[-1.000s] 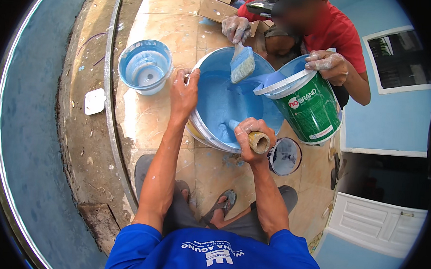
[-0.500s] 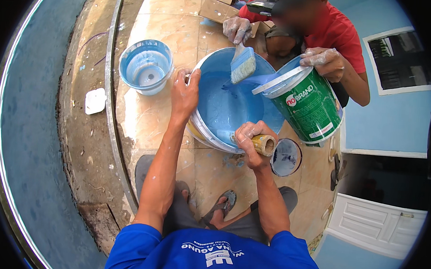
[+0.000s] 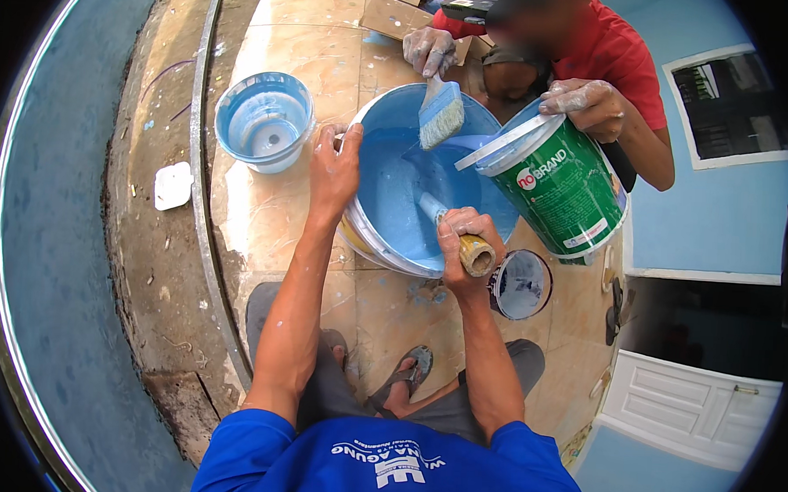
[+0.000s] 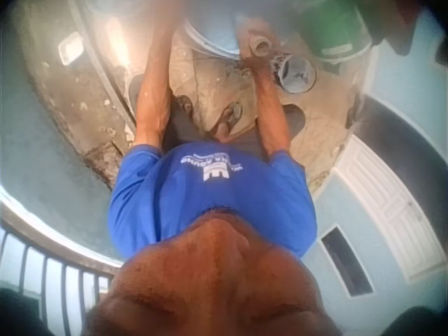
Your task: The person stirs light blue paint in a bucket using a stick. Another person pours more paint into the bucket from a smaller container. The person continues to mix the paint.
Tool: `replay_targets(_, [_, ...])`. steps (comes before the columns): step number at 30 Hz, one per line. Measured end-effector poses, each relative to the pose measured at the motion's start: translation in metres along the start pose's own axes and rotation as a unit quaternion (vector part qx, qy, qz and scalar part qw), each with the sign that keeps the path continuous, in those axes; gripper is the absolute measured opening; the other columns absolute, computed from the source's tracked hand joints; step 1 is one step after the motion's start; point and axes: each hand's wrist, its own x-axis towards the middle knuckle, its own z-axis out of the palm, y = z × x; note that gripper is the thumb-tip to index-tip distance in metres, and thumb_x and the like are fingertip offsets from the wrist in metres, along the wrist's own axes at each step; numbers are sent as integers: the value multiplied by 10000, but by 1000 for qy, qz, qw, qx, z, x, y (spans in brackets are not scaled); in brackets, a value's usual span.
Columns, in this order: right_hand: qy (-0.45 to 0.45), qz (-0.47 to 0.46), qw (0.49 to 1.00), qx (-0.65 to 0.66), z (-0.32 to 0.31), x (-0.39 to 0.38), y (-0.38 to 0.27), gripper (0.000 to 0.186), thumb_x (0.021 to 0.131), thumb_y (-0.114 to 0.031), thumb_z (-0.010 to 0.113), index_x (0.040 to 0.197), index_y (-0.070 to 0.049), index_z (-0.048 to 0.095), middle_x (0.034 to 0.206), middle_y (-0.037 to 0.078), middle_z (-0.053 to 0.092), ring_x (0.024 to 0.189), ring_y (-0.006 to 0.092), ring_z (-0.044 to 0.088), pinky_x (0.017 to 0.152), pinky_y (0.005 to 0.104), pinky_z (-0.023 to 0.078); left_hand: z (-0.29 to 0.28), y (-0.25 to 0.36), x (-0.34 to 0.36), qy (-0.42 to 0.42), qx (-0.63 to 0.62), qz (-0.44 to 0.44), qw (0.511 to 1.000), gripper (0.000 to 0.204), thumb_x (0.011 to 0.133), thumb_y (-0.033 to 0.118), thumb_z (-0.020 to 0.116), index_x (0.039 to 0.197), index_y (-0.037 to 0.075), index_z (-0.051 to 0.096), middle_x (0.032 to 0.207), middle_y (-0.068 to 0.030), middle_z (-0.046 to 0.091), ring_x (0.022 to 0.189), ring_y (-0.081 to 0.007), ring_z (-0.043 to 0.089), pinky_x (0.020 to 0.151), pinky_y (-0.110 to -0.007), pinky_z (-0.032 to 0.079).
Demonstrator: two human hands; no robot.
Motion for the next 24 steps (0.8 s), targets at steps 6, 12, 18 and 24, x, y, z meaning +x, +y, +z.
replay_targets(6, [-17,72,996,48,9,2,-23,236,851,97,700,802,-50,522,682,54,599,595,106,521,571,270,427,2,-8,2,33,-2,43,999,422,1014,365,639,1102,-46,666,964,-183,698,873,-258,647,816,-391,508])
replay_targets(12, [10,156,982,103,26,19,-22,234,859,83,704,790,-44,520,683,39,597,590,77,505,539,272,416,2,-11,4,36,-1,40,999,416,1015,367,636,1119,-34,671,979,-186,700,888,-264,653,825,-390,510])
replay_targets(18, [78,114,968,210,54,35,3,213,871,74,700,805,-42,535,707,50,620,589,82,527,521,255,426,0,-3,3,8,7,3,1000,466,1030,387,610,1212,-38,660,1138,-202,706,1079,-277,652,960,-386,484])
replay_targets(24, [-41,-37,995,85,59,47,31,216,839,72,747,822,-47,567,698,67,633,604,138,586,560,293,471,-2,-4,6,2,22,6,1000,479,1040,401,596,1222,-37,664,1160,-172,711,1109,-250,646,991,-378,480])
